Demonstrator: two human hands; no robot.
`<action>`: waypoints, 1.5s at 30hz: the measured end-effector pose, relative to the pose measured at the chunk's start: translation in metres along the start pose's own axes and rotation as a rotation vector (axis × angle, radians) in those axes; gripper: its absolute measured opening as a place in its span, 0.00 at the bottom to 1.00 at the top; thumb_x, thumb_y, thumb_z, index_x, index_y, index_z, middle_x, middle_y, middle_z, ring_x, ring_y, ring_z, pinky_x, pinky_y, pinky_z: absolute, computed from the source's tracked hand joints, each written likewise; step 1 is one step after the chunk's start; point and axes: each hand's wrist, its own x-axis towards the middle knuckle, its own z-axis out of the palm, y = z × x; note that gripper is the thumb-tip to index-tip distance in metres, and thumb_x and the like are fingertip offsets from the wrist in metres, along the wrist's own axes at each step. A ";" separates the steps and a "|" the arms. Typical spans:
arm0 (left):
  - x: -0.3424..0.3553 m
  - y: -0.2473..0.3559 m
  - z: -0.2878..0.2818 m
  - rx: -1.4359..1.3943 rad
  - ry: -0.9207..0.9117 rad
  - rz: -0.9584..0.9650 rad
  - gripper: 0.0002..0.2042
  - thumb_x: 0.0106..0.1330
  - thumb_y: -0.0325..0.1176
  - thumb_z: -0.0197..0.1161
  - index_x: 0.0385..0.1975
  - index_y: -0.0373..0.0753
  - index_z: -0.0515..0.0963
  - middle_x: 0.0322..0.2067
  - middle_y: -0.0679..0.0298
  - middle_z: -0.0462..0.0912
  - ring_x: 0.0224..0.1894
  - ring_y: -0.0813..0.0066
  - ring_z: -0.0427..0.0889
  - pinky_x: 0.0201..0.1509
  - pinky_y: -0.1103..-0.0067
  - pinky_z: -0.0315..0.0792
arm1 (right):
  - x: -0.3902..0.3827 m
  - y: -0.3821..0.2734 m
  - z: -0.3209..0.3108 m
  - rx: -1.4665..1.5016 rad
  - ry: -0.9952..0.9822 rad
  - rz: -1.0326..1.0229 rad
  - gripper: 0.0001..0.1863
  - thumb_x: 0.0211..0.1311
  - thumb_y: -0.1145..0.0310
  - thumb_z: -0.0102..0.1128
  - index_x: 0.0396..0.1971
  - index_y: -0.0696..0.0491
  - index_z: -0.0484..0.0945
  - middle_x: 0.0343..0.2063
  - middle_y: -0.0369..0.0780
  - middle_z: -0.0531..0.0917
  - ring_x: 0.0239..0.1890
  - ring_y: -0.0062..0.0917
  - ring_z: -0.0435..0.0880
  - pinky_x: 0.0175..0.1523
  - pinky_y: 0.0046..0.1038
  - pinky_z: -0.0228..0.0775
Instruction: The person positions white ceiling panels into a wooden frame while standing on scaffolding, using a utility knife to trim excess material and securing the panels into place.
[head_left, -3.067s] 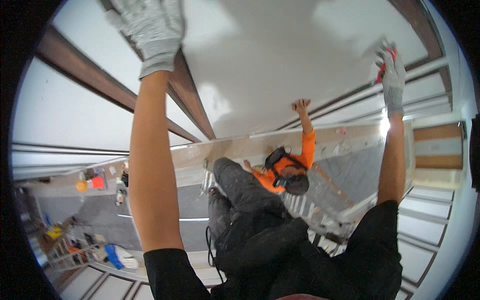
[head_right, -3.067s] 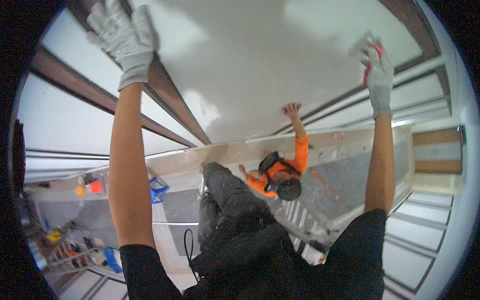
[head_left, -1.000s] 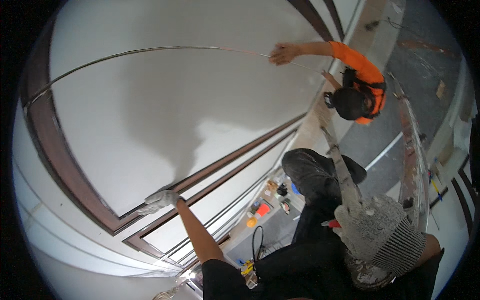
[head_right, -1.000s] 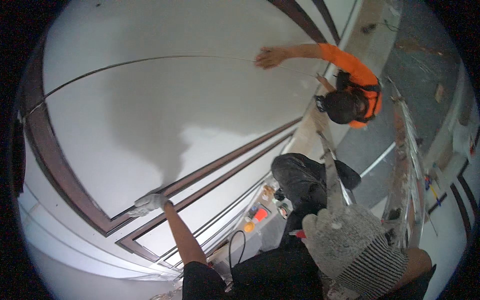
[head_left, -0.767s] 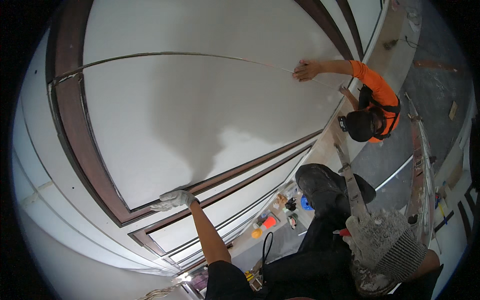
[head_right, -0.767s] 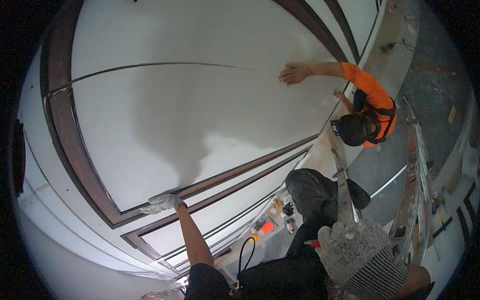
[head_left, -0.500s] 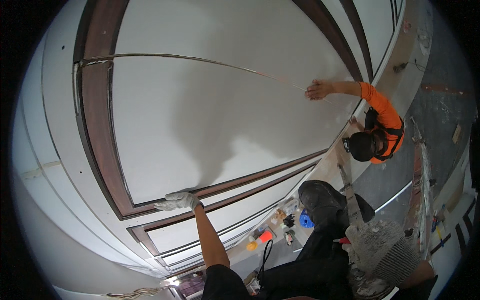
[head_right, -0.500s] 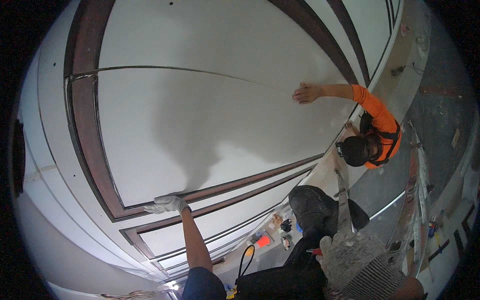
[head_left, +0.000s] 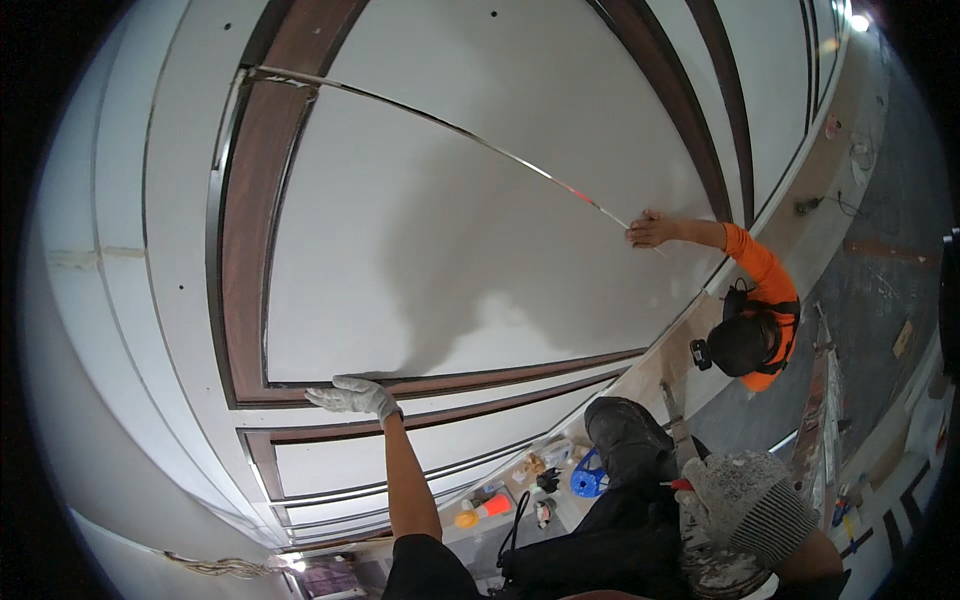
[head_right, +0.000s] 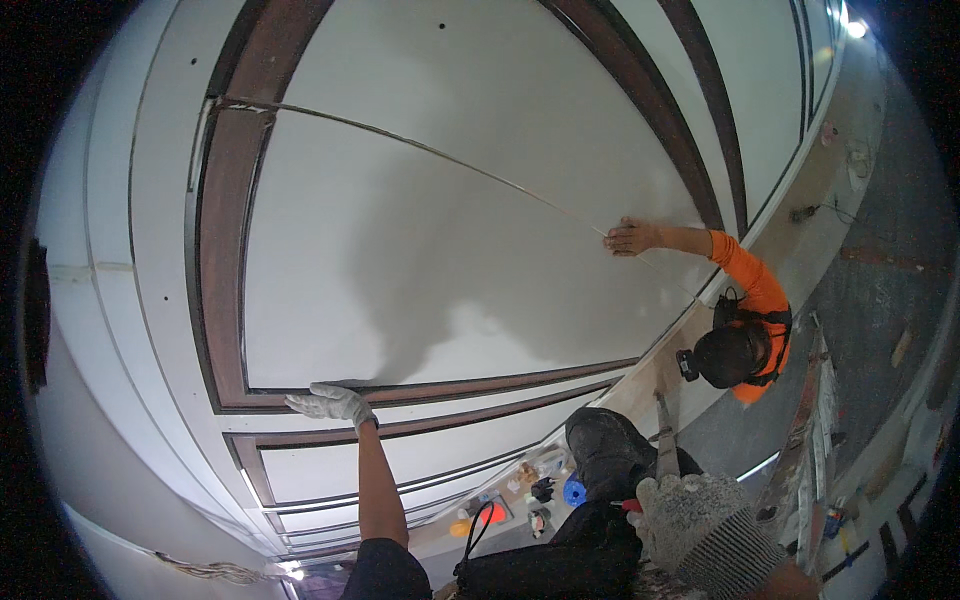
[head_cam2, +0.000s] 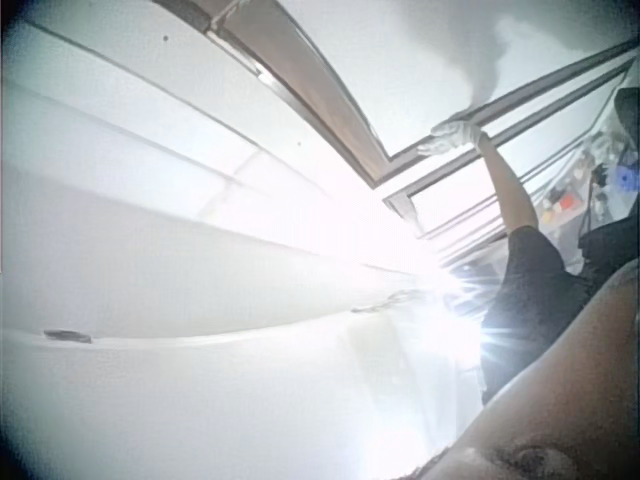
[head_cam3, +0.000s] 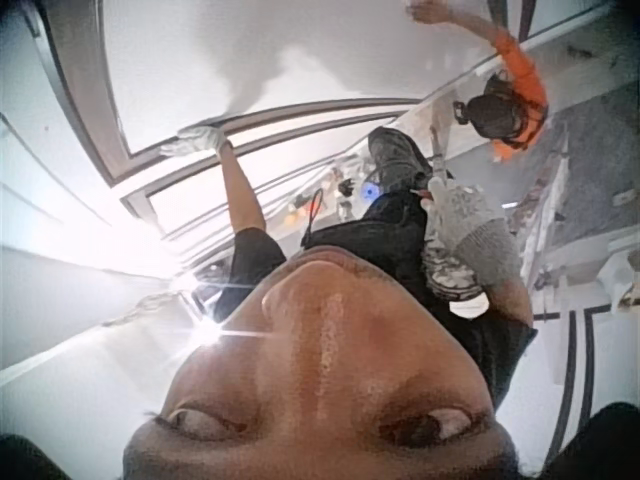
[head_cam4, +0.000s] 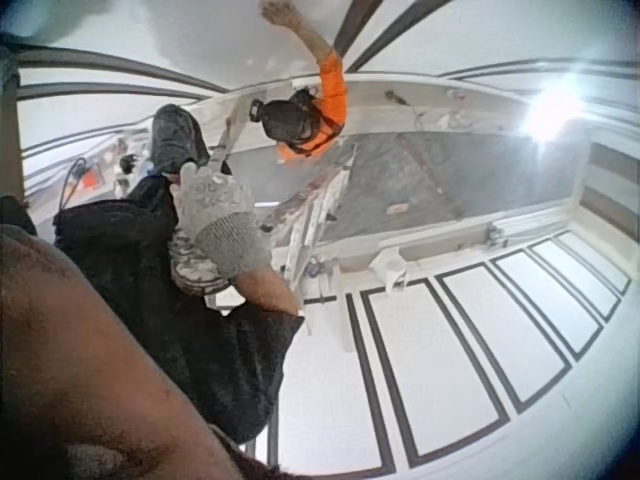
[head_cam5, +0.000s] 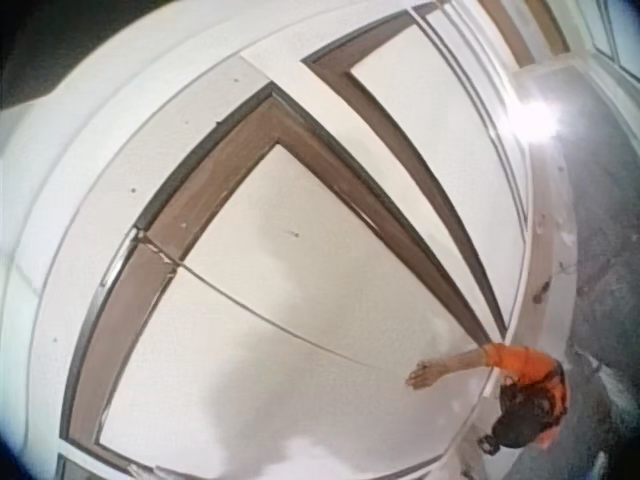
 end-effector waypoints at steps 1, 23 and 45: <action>0.000 -0.006 -0.001 0.015 0.006 0.001 0.33 0.81 0.53 0.38 0.75 0.33 0.57 0.74 0.44 0.58 0.77 0.44 0.56 0.78 0.51 0.57 | 0.001 0.002 0.001 0.017 -0.010 0.007 0.19 0.73 0.51 0.54 0.45 0.54 0.77 0.31 0.46 0.86 0.35 0.41 0.89 0.44 0.45 0.80; 0.037 0.012 -0.053 -0.102 -0.247 -0.062 0.45 0.66 0.56 0.69 0.73 0.30 0.59 0.70 0.41 0.59 0.72 0.42 0.60 0.75 0.54 0.60 | 0.004 0.005 0.008 -0.138 0.245 -0.015 0.16 0.70 0.55 0.57 0.40 0.55 0.79 0.31 0.49 0.85 0.37 0.43 0.88 0.45 0.44 0.80; 0.034 -0.012 -0.042 -0.039 -0.361 0.283 0.49 0.60 0.65 0.69 0.75 0.42 0.59 0.73 0.45 0.59 0.76 0.39 0.52 0.77 0.47 0.49 | 0.017 -0.030 0.013 -0.137 0.164 0.044 0.18 0.73 0.56 0.55 0.47 0.56 0.77 0.33 0.53 0.83 0.41 0.51 0.84 0.45 0.46 0.73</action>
